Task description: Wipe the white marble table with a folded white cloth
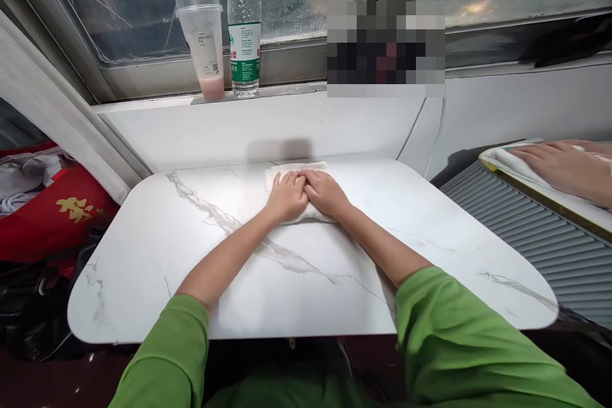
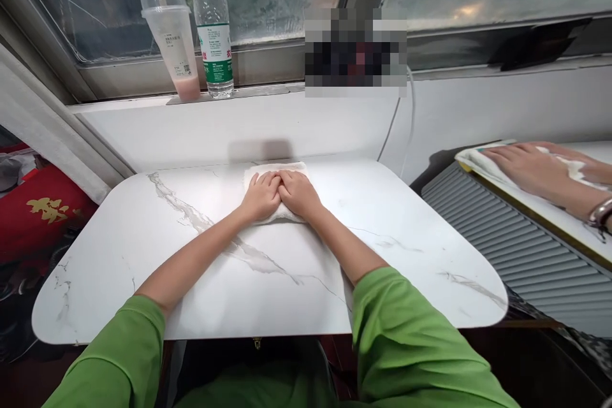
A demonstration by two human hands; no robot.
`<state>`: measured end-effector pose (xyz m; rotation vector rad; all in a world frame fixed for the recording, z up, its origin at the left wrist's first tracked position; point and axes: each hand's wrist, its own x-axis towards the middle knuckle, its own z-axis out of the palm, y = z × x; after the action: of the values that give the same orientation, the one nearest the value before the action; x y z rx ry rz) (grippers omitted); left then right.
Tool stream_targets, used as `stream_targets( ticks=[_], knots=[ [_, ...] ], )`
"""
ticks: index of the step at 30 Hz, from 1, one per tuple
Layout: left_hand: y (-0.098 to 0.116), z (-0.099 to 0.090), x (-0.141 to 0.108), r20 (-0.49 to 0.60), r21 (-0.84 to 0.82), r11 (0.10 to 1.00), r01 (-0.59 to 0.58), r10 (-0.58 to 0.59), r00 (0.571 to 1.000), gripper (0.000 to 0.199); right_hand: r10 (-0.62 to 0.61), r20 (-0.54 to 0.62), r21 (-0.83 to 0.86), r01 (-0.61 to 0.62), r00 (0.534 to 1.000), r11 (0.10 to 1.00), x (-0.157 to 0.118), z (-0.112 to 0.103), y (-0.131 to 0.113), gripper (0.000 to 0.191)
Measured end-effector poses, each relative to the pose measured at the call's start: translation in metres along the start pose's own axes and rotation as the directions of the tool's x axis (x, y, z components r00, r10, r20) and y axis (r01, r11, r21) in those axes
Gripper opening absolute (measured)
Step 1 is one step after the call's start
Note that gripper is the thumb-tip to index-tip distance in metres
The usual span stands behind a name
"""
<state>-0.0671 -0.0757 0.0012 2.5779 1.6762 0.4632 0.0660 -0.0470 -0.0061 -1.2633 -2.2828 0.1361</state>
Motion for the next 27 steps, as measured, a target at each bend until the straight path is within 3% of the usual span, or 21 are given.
stream_targets(
  ticks=[5, 9, 12, 15, 17, 20, 27],
  knots=[
    [0.063, -0.001, -0.040, 0.066, -0.011, 1.000, 0.007, -0.006, 0.998, 0.053, -0.109, 0.024, 0.039, 0.108, 0.994, 0.993, -0.065, -0.032, 0.006, 0.045],
    [0.126, 0.003, -0.066, 0.136, -0.032, 0.992, -0.121, 0.124, 0.983, 0.058, -0.111, 0.021, 0.007, 0.111, 0.994, 0.994, -0.139, -0.065, 0.029, 0.048],
    [0.165, 0.010, -0.067, 0.118, -0.035, 0.970, -0.239, 0.241, 0.963, 0.058, -0.035, 0.034, -0.020, 0.036, 0.999, 0.999, -0.185, -0.088, 0.054, 0.047],
    [0.191, 0.019, -0.051, 0.130, -0.058, 0.956, -0.288, 0.293, 0.947, 0.056, 0.105, 0.029, -0.060, -0.103, 0.994, 0.993, -0.211, -0.101, 0.081, 0.049],
    [0.200, 0.026, -0.035, 0.126, -0.073, 0.952, -0.297, 0.304, 0.944, 0.056, 0.186, 0.015, -0.082, -0.184, 0.983, 0.980, -0.214, -0.103, 0.096, 0.050],
    [0.201, 0.036, -0.007, 0.111, -0.083, 0.959, -0.273, 0.281, 0.953, 0.054, 0.254, -0.017, -0.091, -0.254, 0.967, 0.963, -0.196, -0.101, 0.112, 0.050],
    [0.159, 0.053, 0.076, 0.082, -0.091, 0.968, -0.233, 0.240, 0.967, 0.045, 0.280, -0.007, -0.138, -0.278, 0.960, 0.951, -0.101, -0.088, 0.140, 0.047]
  ],
)
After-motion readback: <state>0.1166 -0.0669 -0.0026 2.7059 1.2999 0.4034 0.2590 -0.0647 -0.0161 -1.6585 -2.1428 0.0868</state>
